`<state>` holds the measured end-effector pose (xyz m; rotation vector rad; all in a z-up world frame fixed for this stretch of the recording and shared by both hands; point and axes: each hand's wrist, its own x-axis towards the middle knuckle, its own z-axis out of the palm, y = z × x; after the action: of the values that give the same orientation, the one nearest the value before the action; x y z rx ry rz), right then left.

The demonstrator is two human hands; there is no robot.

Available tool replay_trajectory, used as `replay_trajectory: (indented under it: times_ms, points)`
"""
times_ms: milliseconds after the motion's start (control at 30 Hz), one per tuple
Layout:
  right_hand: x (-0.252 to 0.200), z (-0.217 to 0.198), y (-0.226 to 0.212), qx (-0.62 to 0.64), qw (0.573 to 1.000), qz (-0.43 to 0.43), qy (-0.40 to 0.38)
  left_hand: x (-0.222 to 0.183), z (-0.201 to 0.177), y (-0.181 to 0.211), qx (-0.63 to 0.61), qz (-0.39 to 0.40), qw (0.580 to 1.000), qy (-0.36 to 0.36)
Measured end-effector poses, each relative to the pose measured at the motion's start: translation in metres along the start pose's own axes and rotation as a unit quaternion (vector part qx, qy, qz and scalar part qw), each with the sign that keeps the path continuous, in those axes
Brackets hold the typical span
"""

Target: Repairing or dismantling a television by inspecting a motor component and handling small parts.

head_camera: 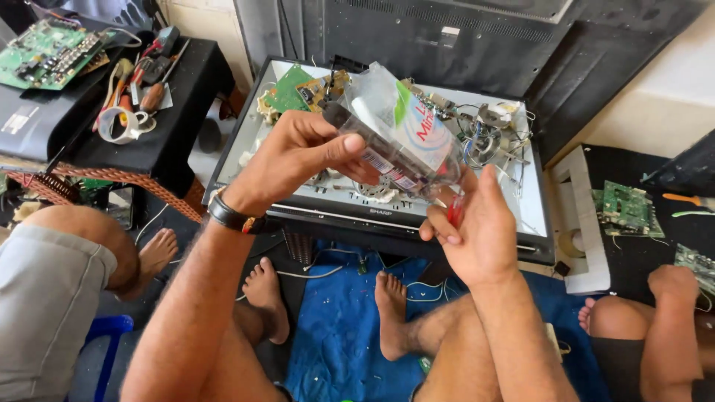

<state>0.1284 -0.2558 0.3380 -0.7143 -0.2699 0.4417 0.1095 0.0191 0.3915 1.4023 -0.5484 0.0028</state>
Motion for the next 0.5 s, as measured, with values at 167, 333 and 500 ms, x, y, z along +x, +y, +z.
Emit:
replay_trajectory:
  times_ms: [167,333,500]
  points:
    - [0.017,-0.01,0.019,-0.115,0.993,0.021,0.027,0.007,-0.018,-0.027,-0.009,-0.015,1.0,0.02]
    - [0.02,-0.013,0.029,-0.183,0.983,-0.001,0.023,0.018,-0.027,-0.045,-0.017,-0.005,0.999,0.035]
    - [0.018,-0.022,0.041,-0.186,0.982,0.009,0.032,0.026,-0.016,-0.043,-0.002,0.002,0.998,0.061]
